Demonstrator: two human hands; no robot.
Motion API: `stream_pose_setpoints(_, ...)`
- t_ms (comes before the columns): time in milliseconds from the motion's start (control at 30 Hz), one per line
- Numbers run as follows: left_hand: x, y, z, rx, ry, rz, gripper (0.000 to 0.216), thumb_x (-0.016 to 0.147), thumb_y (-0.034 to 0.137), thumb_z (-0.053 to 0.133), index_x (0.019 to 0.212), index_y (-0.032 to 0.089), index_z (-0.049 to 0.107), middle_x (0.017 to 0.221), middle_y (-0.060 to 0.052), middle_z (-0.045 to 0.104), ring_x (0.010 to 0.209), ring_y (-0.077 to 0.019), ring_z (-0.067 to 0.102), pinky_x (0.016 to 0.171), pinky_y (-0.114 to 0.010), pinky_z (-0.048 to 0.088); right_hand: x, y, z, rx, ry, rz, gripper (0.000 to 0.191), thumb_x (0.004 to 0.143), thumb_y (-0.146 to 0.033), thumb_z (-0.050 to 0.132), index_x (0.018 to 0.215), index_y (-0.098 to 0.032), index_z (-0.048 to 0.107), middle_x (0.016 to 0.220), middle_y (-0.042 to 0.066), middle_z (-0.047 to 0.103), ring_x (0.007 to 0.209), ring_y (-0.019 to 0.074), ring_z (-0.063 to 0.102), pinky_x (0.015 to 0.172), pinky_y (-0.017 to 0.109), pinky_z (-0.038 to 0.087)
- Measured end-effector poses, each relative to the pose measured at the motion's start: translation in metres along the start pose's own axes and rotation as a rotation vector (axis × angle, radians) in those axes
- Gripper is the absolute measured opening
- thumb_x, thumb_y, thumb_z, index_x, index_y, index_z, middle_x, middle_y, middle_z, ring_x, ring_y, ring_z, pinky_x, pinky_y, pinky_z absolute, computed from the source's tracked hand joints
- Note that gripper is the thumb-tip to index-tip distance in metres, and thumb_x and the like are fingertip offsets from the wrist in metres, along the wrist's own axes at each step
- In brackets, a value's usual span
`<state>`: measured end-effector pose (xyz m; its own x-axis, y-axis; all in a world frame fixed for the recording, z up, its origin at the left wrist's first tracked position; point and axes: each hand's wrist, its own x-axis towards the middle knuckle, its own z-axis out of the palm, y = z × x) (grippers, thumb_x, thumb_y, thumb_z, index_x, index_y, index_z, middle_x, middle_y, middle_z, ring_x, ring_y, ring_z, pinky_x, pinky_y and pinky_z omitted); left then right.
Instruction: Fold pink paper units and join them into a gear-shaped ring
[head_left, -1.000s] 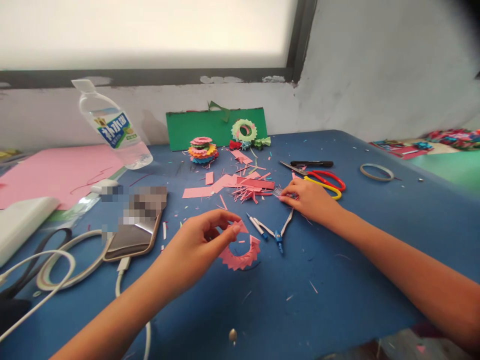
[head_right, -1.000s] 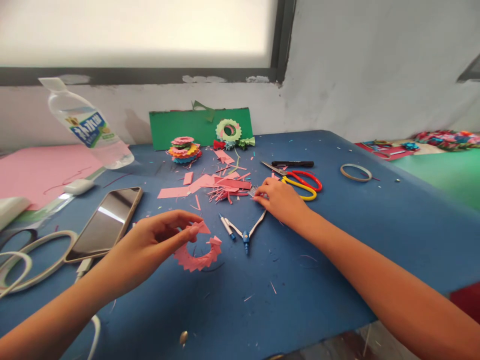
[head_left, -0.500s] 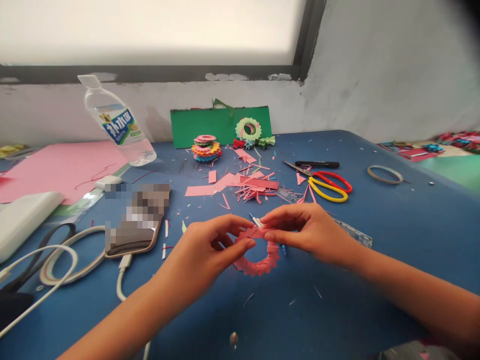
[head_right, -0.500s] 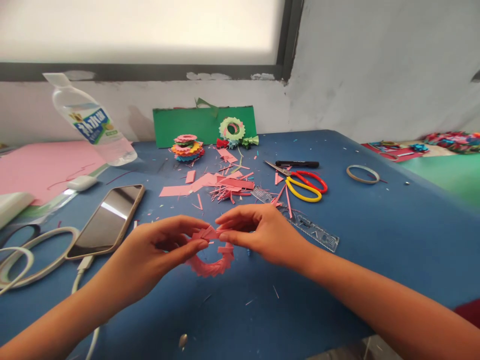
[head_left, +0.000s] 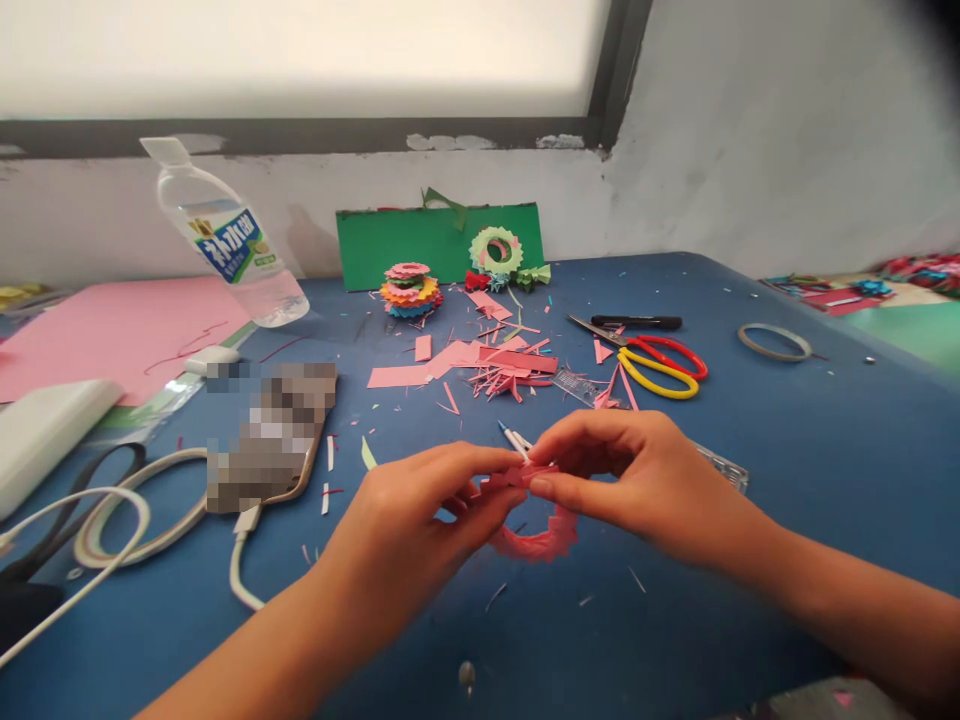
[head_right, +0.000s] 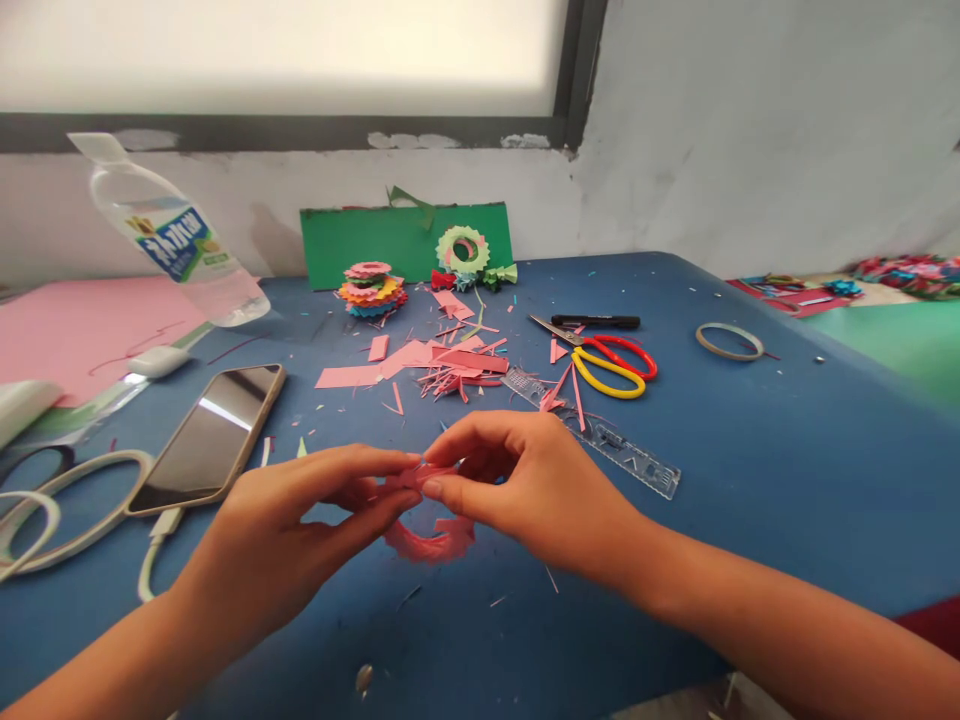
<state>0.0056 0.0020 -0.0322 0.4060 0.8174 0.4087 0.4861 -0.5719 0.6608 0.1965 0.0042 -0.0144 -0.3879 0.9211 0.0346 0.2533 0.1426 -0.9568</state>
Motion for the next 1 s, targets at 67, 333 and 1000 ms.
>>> stream_pose_setpoints(67, -0.001, 0.000, 0.000, 0.034, 0.019, 0.026, 0.013, 0.079, 0.019, 0.060, 0.091, 0.022, 0.063, 0.077, 0.003, 0.069, 0.058, -0.0082, 0.062, 0.056, -0.016, 0.052, -0.001, -0.002, 0.000, -0.095, 0.049, -0.051, 0.006, 0.075, -0.021, 0.066, 0.081, -0.022, 0.066, 0.069, -0.004, 0.067, 0.062, 0.0107, 0.064, 0.058, 0.020, 0.050)
stream_pose_setpoints(333, -0.004, 0.000, 0.000, 0.093, 0.047, 0.018, 0.016, 0.077, 0.022, 0.063, 0.093, 0.023, 0.062, 0.078, 0.003, 0.069, 0.058, -0.0091, 0.063, 0.053, -0.017, 0.052, 0.001, 0.004, 0.002, 0.052, 0.136, -0.122, 0.001, 0.073, -0.021, 0.067, 0.074, -0.021, 0.068, 0.082, 0.000, 0.068, 0.068, 0.0128, 0.064, 0.059, 0.023, 0.055)
stream_pose_setpoints(1000, -0.002, 0.002, 0.001, 0.052, 0.078, 0.014, 0.014, 0.077, 0.019, 0.062, 0.091, 0.022, 0.063, 0.078, 0.002, 0.070, 0.056, -0.0083, 0.062, 0.046, -0.014, 0.051, 0.004, 0.008, -0.001, -0.083, 0.081, -0.050, 0.005, 0.073, -0.024, 0.068, 0.076, -0.021, 0.068, 0.078, 0.001, 0.068, 0.068, 0.0143, 0.061, 0.057, 0.025, 0.047)
